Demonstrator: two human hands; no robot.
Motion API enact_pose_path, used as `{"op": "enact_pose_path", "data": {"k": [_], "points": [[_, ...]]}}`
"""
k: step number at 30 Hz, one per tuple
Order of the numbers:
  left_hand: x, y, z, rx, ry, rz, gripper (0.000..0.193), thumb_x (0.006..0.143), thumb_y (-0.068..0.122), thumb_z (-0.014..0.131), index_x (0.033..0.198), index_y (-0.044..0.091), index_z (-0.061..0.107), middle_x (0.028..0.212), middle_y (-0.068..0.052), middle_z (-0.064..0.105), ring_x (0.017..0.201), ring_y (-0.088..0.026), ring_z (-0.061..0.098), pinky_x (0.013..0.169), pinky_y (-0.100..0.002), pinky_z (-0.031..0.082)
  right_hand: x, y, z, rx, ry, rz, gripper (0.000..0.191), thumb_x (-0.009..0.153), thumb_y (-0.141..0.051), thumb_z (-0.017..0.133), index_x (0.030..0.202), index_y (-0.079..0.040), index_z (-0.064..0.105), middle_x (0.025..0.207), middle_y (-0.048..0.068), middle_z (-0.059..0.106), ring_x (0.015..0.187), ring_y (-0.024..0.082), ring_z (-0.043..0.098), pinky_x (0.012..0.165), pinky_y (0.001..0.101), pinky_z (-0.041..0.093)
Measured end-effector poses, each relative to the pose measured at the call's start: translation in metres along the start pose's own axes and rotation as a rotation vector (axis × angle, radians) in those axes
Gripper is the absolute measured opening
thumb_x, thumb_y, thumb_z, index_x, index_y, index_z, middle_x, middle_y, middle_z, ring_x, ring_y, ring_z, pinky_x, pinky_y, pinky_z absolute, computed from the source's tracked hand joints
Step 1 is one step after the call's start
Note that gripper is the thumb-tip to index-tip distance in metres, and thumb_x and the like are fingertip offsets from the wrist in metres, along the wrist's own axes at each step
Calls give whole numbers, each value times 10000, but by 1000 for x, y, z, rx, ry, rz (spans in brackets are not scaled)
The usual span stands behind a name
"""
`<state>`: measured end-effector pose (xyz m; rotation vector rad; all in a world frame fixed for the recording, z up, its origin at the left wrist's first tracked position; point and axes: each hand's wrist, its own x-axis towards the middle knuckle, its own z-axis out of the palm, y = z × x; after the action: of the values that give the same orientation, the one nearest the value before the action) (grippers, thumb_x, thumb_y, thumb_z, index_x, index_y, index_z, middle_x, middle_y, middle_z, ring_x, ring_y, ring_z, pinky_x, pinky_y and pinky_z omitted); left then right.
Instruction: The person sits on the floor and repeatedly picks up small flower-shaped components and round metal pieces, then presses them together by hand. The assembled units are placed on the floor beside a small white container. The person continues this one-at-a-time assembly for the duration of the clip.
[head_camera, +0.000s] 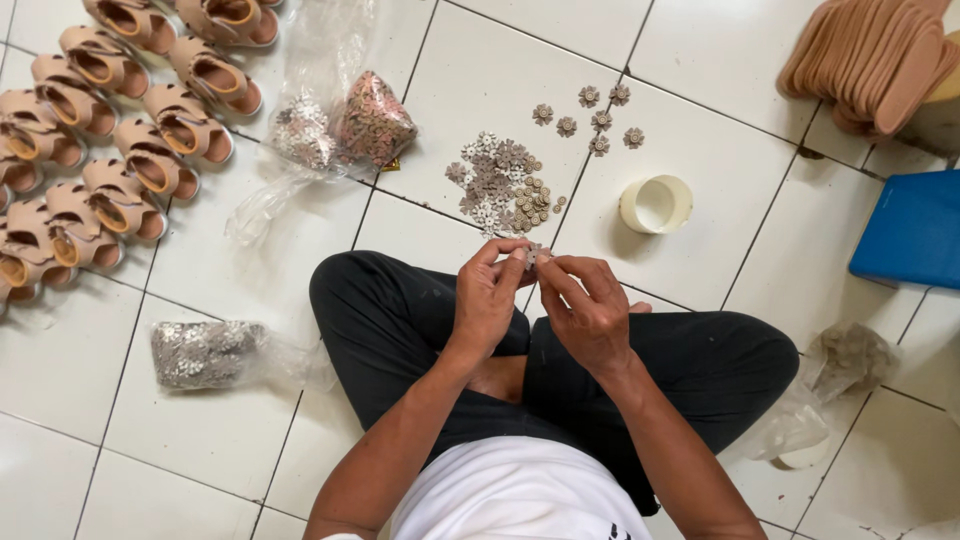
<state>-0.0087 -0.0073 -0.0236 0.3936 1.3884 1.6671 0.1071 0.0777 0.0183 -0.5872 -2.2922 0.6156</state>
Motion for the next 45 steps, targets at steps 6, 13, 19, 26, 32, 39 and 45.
{"op": "enact_pose_path", "data": {"k": [6, 13, 19, 26, 32, 39, 45], "points": [[-4, 7, 4, 91, 26, 26, 261, 1071, 165, 550, 1176, -57, 638, 1010, -169, 772, 926, -189, 762, 862, -310, 649, -4, 3, 2, -53, -18, -76, 409, 811, 95, 796, 1195, -22, 722, 1089, 74, 689, 962, 248, 671, 833, 370, 562], [-6, 14, 6, 154, 28, 57, 296, 1079, 213, 528, 1153, -41, 660, 1021, -142, 768, 942, -184, 768, 871, -316, 660, -7, 5, 4, -79, -33, -91, 437, 815, 81, 800, 1229, -38, 724, 1129, 60, 693, 1004, 237, 659, 863, 365, 559], [-8, 17, 9, 224, 39, 81, 288, 1080, 215, 526, 1148, -29, 664, 1018, -135, 774, 938, -178, 770, 856, -311, 657, -6, 5, 4, -94, -35, -109, 440, 805, 87, 802, 1224, -22, 723, 1143, 68, 690, 1001, 247, 657, 864, 367, 554], [-7, 11, 5, 202, 51, 52, 259, 1082, 184, 542, 1120, -34, 677, 987, -134, 773, 903, -173, 755, 841, -299, 647, -6, 3, 3, -72, -53, -92, 379, 799, 84, 795, 1162, 2, 722, 1088, 91, 720, 965, 248, 688, 839, 376, 559], [-6, 2, -5, 1, 11, -45, 253, 1077, 158, 527, 1130, -59, 645, 998, -165, 762, 947, -212, 773, 873, -306, 643, -14, 4, -3, 75, 37, 79, 277, 901, 79, 755, 1159, 0, 695, 1056, 137, 742, 928, 258, 736, 794, 342, 591], [-3, -8, -9, -44, 29, -91, 249, 1073, 145, 516, 1131, -72, 624, 1016, -199, 752, 966, -260, 775, 894, -330, 645, -24, 38, 3, 81, 115, 251, 320, 961, 42, 733, 1261, -34, 653, 1107, 138, 737, 994, 225, 741, 858, 338, 622], [-8, -6, -27, -65, 86, -114, 280, 1073, 164, 515, 1122, -89, 624, 1045, -231, 753, 986, -283, 772, 908, -341, 636, 4, 96, 50, 62, -136, 549, 433, 950, -33, 703, 1366, -29, 584, 1132, 166, 737, 993, 266, 715, 813, 406, 590]]}}
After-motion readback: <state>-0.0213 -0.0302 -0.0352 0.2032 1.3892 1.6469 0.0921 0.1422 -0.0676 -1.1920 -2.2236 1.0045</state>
